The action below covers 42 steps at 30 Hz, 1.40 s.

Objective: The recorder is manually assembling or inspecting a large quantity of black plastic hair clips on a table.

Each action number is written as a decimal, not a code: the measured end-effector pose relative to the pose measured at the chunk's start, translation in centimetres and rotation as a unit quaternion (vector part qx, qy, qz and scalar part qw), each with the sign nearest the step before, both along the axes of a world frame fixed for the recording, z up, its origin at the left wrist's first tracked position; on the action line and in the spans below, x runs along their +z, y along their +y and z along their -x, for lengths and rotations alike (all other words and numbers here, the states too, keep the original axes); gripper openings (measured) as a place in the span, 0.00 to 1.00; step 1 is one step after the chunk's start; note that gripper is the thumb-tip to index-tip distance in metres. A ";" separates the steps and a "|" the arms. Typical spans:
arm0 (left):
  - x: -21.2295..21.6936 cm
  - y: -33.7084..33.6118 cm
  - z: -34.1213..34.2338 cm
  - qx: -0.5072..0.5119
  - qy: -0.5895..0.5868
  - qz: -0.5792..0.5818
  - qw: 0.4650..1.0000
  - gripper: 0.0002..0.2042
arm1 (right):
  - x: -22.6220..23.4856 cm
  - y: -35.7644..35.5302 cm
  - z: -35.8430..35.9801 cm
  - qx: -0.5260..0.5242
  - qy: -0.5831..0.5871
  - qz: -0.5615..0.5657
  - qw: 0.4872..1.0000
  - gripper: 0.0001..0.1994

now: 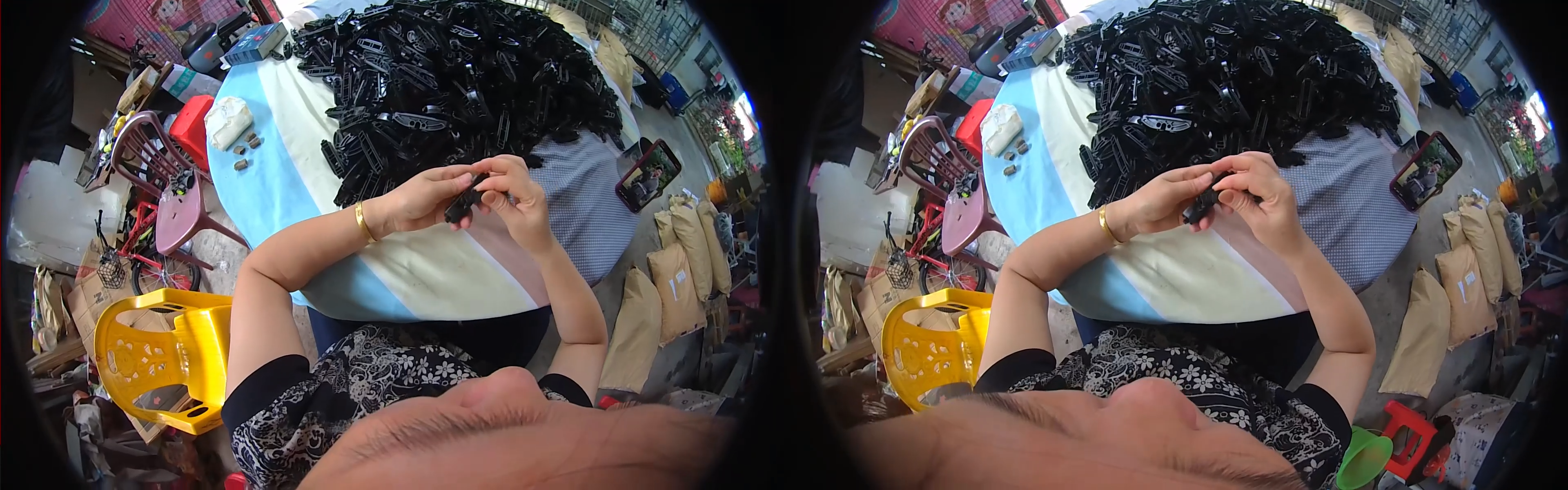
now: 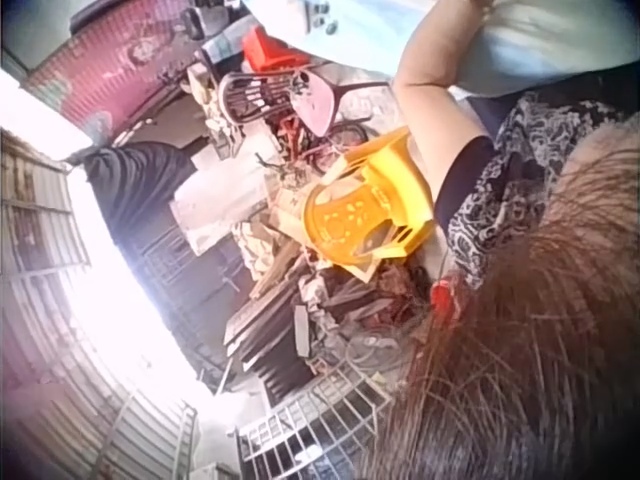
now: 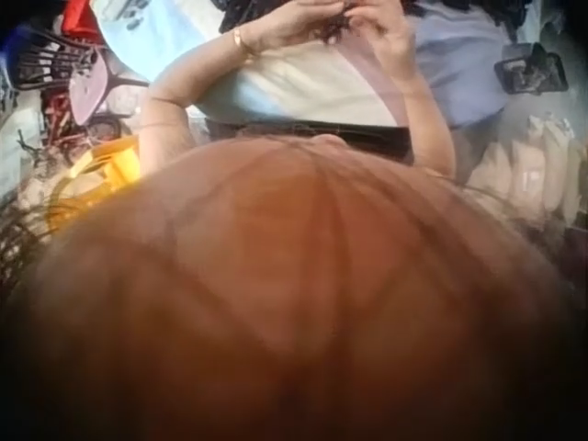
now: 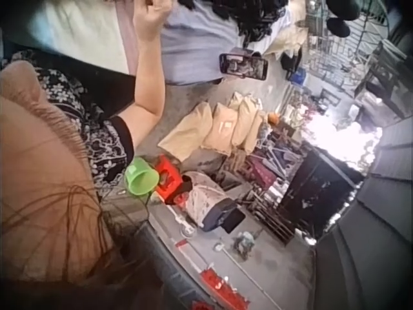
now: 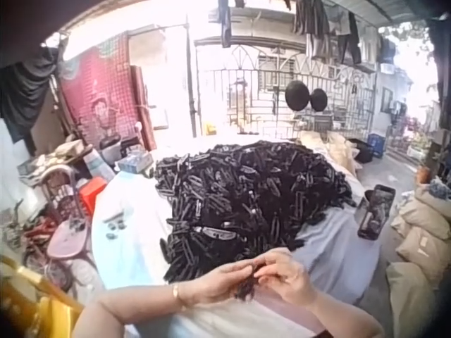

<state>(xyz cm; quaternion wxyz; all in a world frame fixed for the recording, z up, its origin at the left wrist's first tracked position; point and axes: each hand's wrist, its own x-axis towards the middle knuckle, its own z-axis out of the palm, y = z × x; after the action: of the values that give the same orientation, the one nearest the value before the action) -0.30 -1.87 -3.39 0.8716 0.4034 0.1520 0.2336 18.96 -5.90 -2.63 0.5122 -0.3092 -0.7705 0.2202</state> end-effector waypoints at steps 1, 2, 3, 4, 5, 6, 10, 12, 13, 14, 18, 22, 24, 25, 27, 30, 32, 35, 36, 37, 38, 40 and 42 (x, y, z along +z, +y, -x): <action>0.0 0.1 -0.1 -0.034 -0.001 -0.001 0.999 0.14 | 0.0 0.0 0.0 0.000 -0.002 0.002 1.000 0.05; 0.5 -0.2 -0.3 -0.001 0.057 0.011 0.998 0.12 | 0.0 -0.1 0.0 -0.001 -0.002 0.005 1.000 0.05; 0.3 -0.1 -0.3 -0.002 0.057 0.014 0.998 0.12 | 0.0 -0.1 0.1 -0.006 -0.011 -0.003 1.000 0.05; 0.2 0.1 -0.2 -0.005 0.075 -0.003 0.997 0.12 | 0.1 0.0 0.1 -0.008 -0.020 -0.011 1.000 0.05; 0.0 0.1 -0.1 -0.007 0.092 -0.020 0.995 0.12 | 0.0 0.1 0.1 -0.007 -0.020 -0.010 1.000 0.05; 0.0 0.1 -0.1 -0.006 0.092 -0.019 0.996 0.12 | 0.0 0.2 0.0 -0.017 -0.045 -0.040 0.998 0.05; -0.1 0.3 0.1 -0.020 0.137 -0.046 0.989 0.13 | 0.0 0.3 -0.1 -0.026 -0.073 -0.076 0.994 0.06; 0.5 0.3 0.3 -0.025 0.135 -0.040 0.990 0.13 | -0.1 0.2 -0.1 -0.036 -0.081 -0.078 0.993 0.06; 1.2 0.3 0.3 -0.024 0.134 -0.022 0.990 0.13 | -0.1 0.2 -0.2 -0.045 -0.088 -0.081 0.992 0.05; 1.8 0.3 0.4 -0.023 0.134 -0.005 0.991 0.14 | -0.1 0.1 -0.3 -0.048 -0.090 -0.080 0.992 0.05; 2.1 0.2 0.7 -0.004 0.172 -0.131 0.976 0.15 | 0.0 -0.1 0.0 -0.075 -0.091 -0.054 0.992 0.09; 1.3 -0.6 0.6 0.056 0.226 -0.362 0.903 0.15 | 0.9 -1.3 0.0 -0.099 -0.100 0.153 0.978 0.13; 0.6 -1.1 0.2 0.085 0.243 -0.457 0.852 0.15 | 0.9 -1.6 -0.2 -0.088 -0.128 0.213 0.965 0.14; 0.7 -1.1 0.2 0.086 0.243 -0.445 0.857 0.17 | 1.0 -1.7 -0.2 -0.089 -0.129 0.213 0.964 0.14; 0.2 -1.3 0.0 0.086 0.240 -0.453 0.855 0.17 | 1.3 -1.8 -0.4 -0.091 -0.155 0.190 0.965 0.14; -0.8 -2.0 -0.5 0.098 0.215 -0.552 0.800 0.18 | 0.9 0.1 -2.8 0.022 -0.059 0.360 0.931 0.13; -0.5 -3.0 -0.7 0.034 0.234 -0.574 0.784 0.18 | 2.1 2.0 -5.4 -0.043 -0.177 0.327 0.927 0.13; -0.1 -2.6 -0.4 0.115 0.174 -0.757 0.619 0.18 | 3.3 4.6 -7.0 -0.260 -0.426 0.203 0.843 0.13; 0.3 -2.4 -0.3 0.154 0.190 -0.759 0.603 0.17 | 3.1 5.0 -7.3 -0.263 -0.426 0.205 0.841 0.13; 0.7 -1.9 0.0 0.206 0.203 -0.761 0.581 0.17 | 2.4 5.6 -7.4 -0.272 -0.457 0.210 0.821 0.12; 1.1 -1.3 0.0 0.256 0.213 -0.760 0.558 0.17 | 1.7 5.9 -7.7 -0.282 -0.486 0.216 0.798 0.11; 1.9 -0.4 0.0 0.316 0.306 -0.740 0.508 0.20 | 0.6 6.1 -8.2 -0.288 -0.482 0.209 0.801 0.11; 1.0 0.7 0.5 0.281 0.374 -0.757 0.457 0.19 | 0.2 5.9 -8.5 -0.295 -0.441 0.184 0.827 0.13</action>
<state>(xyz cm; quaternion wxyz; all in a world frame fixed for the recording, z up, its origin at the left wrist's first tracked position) -0.82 -1.13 -2.38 -0.0299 0.8885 0.3316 0.3157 27.42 -0.02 -2.41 0.0923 -0.6746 -0.7315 0.0363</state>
